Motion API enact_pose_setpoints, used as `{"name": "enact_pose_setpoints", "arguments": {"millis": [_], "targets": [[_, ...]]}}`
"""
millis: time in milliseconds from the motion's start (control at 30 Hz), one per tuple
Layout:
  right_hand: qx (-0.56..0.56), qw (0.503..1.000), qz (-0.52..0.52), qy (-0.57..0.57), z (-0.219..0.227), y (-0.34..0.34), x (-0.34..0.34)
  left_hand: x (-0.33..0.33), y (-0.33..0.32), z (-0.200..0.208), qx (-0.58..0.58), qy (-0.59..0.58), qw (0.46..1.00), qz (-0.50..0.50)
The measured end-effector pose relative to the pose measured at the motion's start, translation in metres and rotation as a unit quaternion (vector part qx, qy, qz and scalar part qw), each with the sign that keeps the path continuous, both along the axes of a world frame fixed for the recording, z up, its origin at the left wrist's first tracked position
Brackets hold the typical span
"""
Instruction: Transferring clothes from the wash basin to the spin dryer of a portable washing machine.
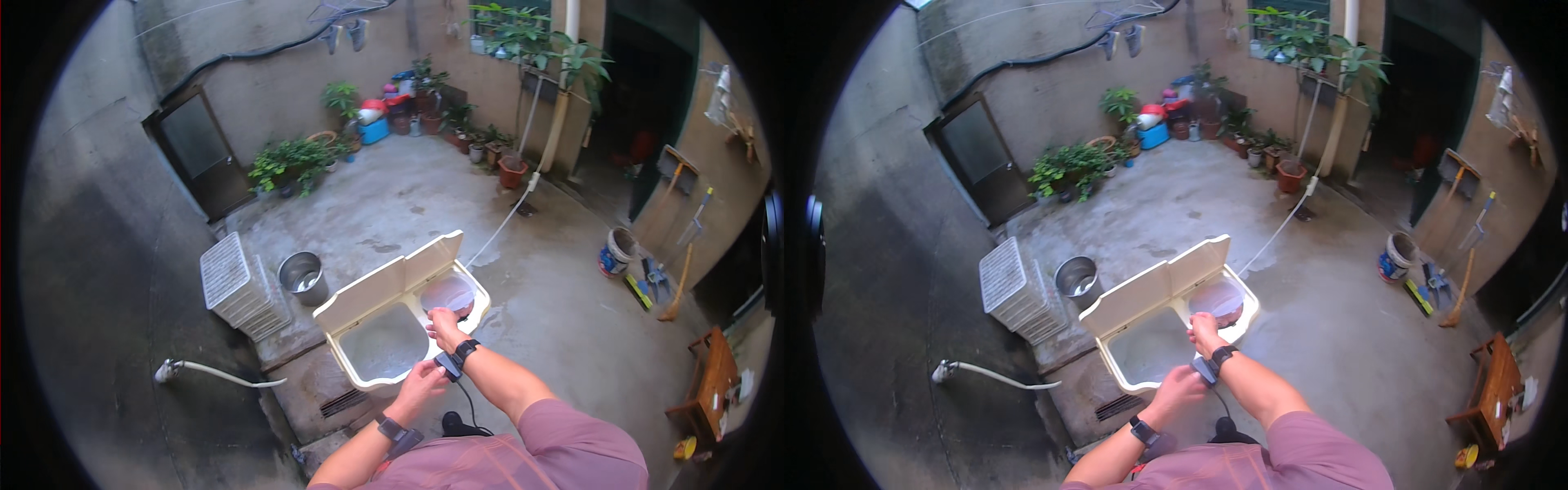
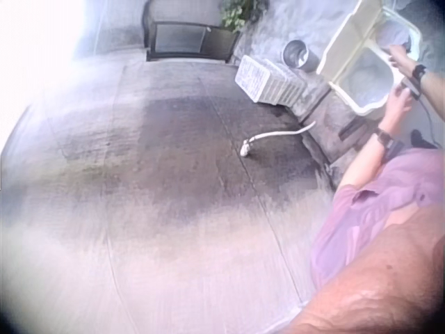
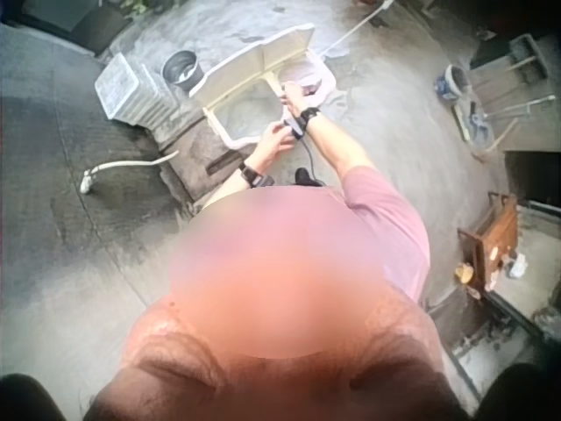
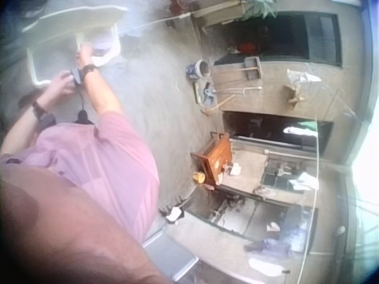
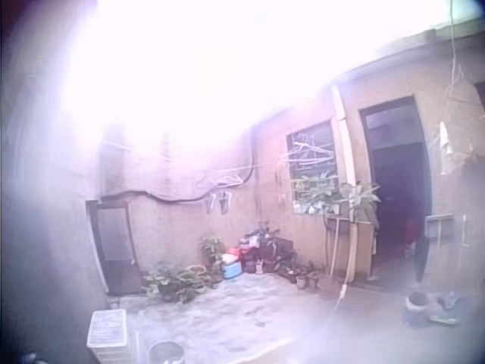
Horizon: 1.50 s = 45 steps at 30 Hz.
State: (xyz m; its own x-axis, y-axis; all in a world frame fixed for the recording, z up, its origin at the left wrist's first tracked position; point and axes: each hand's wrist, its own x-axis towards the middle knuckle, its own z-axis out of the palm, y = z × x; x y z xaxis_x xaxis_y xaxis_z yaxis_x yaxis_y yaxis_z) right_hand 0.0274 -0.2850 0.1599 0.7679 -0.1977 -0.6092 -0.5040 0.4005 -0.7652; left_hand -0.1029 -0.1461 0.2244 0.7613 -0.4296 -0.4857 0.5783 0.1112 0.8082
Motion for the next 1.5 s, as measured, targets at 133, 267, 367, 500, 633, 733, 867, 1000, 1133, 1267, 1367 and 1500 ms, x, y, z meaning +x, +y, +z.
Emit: {"name": "enact_pose_setpoints", "arguments": {"millis": [133,267,367,500,633,733,867,1000,1133,1267,1367,1500], "targets": [[-0.002,0.995,-0.098,0.017,0.008,0.005,0.007,0.006,-0.001,0.01,-0.106,0.07,0.99,-0.068],[-0.03,0.993,-0.114,0.015,0.015,0.016,0.001,0.002,-0.001,0.02,-0.095,0.038,0.992,-0.074],[-0.119,0.983,-0.139,0.031,0.012,0.018,-0.003,0.004,-0.001,0.023,-0.096,0.104,0.989,-0.045],[-0.404,0.913,-0.037,-0.031,-0.022,0.008,-0.013,0.004,0.0,0.022,-0.077,0.14,0.985,-0.057],[-0.655,0.716,0.233,-0.061,0.004,0.016,-0.042,-0.002,0.003,0.025,-0.05,0.175,0.981,-0.065],[-0.672,0.688,0.264,-0.068,-0.011,0.016,-0.043,-0.007,0.002,0.024,-0.036,0.196,0.978,-0.069],[-0.582,0.804,0.106,-0.065,-0.041,0.017,-0.033,-0.02,0.006,0.003,-0.093,0.198,0.974,-0.051],[-0.085,0.992,-0.089,-0.008,-0.011,0.026,-0.021,-0.022,0.007,0.006,-0.109,0.218,0.969,-0.04],[0.053,0.991,-0.11,-0.059,-0.011,0.004,-0.006,-0.015,-0.006,0.026,-0.099,0.145,0.981,-0.078],[0.106,0.987,-0.098,-0.064,0.026,-0.001,0.011,-0.011,-0.004,0.036,-0.097,0.046,0.993,-0.052],[0.082,0.99,-0.106,-0.05,0.06,0.011,0.017,-0.006,0.003,0.038,-0.114,-0.005,0.992,-0.047],[0.063,0.995,-0.06,-0.046,0.055,0.008,0.012,-0.01,0.003,0.031,-0.126,0.019,0.991,-0.047]]}}
